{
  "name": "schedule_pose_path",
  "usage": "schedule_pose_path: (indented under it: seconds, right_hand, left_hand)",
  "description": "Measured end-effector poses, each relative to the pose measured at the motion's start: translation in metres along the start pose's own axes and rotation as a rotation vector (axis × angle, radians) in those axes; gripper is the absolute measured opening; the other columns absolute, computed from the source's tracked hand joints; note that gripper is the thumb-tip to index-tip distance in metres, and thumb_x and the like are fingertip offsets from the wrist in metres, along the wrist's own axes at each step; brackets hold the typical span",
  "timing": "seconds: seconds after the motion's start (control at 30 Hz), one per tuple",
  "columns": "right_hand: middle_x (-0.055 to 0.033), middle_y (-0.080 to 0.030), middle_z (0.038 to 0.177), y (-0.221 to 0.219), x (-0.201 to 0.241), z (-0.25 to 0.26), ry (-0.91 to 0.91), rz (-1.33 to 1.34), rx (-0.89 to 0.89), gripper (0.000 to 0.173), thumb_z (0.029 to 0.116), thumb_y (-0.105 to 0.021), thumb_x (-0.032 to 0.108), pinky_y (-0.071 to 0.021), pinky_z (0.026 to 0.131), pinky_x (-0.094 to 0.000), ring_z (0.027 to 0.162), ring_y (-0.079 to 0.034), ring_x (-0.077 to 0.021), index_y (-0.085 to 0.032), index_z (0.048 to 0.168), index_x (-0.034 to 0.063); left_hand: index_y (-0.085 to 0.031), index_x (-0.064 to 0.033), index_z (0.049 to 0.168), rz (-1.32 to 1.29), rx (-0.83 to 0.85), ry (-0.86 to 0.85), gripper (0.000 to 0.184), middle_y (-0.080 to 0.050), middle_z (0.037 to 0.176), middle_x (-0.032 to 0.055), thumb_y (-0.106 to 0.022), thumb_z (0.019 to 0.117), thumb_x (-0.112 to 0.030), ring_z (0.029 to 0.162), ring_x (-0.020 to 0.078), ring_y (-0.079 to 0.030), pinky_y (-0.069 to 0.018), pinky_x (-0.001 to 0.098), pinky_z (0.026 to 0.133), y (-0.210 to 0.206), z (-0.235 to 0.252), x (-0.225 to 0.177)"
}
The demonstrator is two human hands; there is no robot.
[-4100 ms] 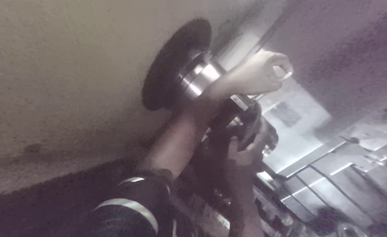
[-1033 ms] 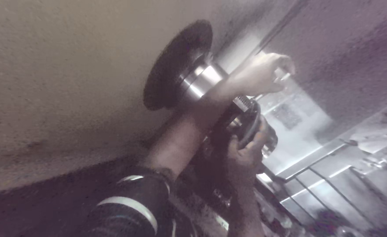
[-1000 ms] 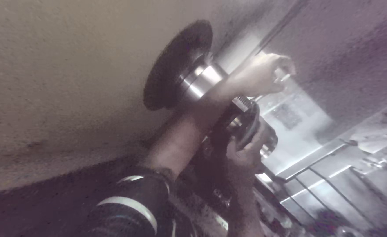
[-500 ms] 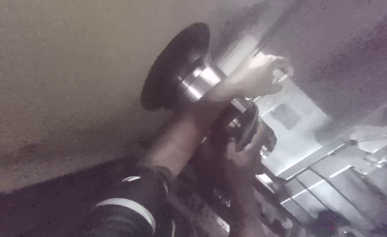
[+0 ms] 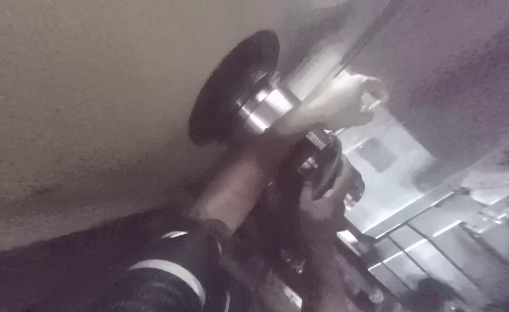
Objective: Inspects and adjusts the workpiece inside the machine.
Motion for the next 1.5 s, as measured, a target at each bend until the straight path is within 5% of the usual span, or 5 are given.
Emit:
schedule_pose_path:
  seconds: [0.1, 0.6, 0.8, 0.93, 1.5]
  right_hand:
    - [-0.018, -0.065, 0.126, 0.003, 0.003, -0.002, -0.054, -0.047, 0.025, 0.077, 0.0909, -0.063, 0.012, -0.0575, 0.081, -0.0403, 0.095, -0.068, -0.0202, -0.029, 0.16, 0.0065]
    - [-0.015, -0.069, 0.114, 0.001, -0.004, -0.007, -0.024, -0.139, -0.03, 0.075, 0.0908, -0.063, 0.021, -0.0567, 0.069, -0.0424, 0.082, -0.068, -0.0209, -0.032, 0.159, 0.012]
    - [-0.0171, -0.063, 0.135, 0.003, 0.003, -0.001, -0.045, -0.119, -0.026, 0.072, 0.0916, -0.062, 0.013, -0.0569, 0.086, -0.042, 0.104, -0.068, -0.0216, -0.034, 0.158, 0.0093]
    - [-0.0148, -0.068, 0.112, 0.0, 0.0, -0.004, -0.035, -0.114, -0.024, 0.075, 0.0882, -0.061, 0.018, -0.0559, 0.071, -0.04, 0.084, -0.067, -0.0195, -0.034, 0.158, 0.0097]
    - [-0.016, -0.066, 0.123, 0.001, -0.004, -0.001, 0.032, -0.119, -0.031, 0.076, 0.0872, -0.062, 0.017, -0.0561, 0.075, -0.0396, 0.091, -0.067, -0.0199, -0.034, 0.158, 0.0094]
  left_hand:
    - [-0.068, -0.0158, 0.125, -0.007, 0.035, 0.002, 0.037, -0.071, 0.114, 0.0043, -0.076, 0.0899, -0.025, 0.097, 0.0164, -0.067, -0.0555, 0.0392, 0.087, -0.007, 0.002, 0.005]
    - [-0.074, -0.0199, 0.116, 0.097, -0.017, 0.02, 0.031, -0.072, 0.087, -0.0024, -0.072, 0.092, -0.039, 0.077, 0.0114, -0.066, -0.0545, 0.0365, 0.075, 0.002, -0.003, -0.003]
    - [-0.07, -0.0177, 0.123, 0.098, -0.001, -0.001, 0.034, -0.073, 0.092, 0.0006, -0.073, 0.0917, -0.033, 0.082, 0.0153, -0.068, -0.0558, 0.0405, 0.08, -0.002, 0.004, 0.001]
    - [-0.07, -0.0189, 0.125, 0.07, 0.0, 0.01, 0.034, -0.073, 0.089, -0.0001, -0.071, 0.0937, -0.032, 0.079, 0.0147, -0.068, -0.0553, 0.0407, 0.078, 0.002, -0.002, -0.005]
    - [-0.069, -0.0153, 0.127, 0.007, 0.029, 0.043, 0.034, -0.072, 0.09, 0.0026, -0.069, 0.0958, -0.028, 0.079, 0.0153, -0.067, -0.0555, 0.0392, 0.077, -0.001, -0.004, -0.005]
Point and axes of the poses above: each hand's wrist, its own z-axis towards the middle knuckle, its own y-axis out of the back of the hand, x = y × z, the point moved 7 cm from there along z, towards the middle knuckle
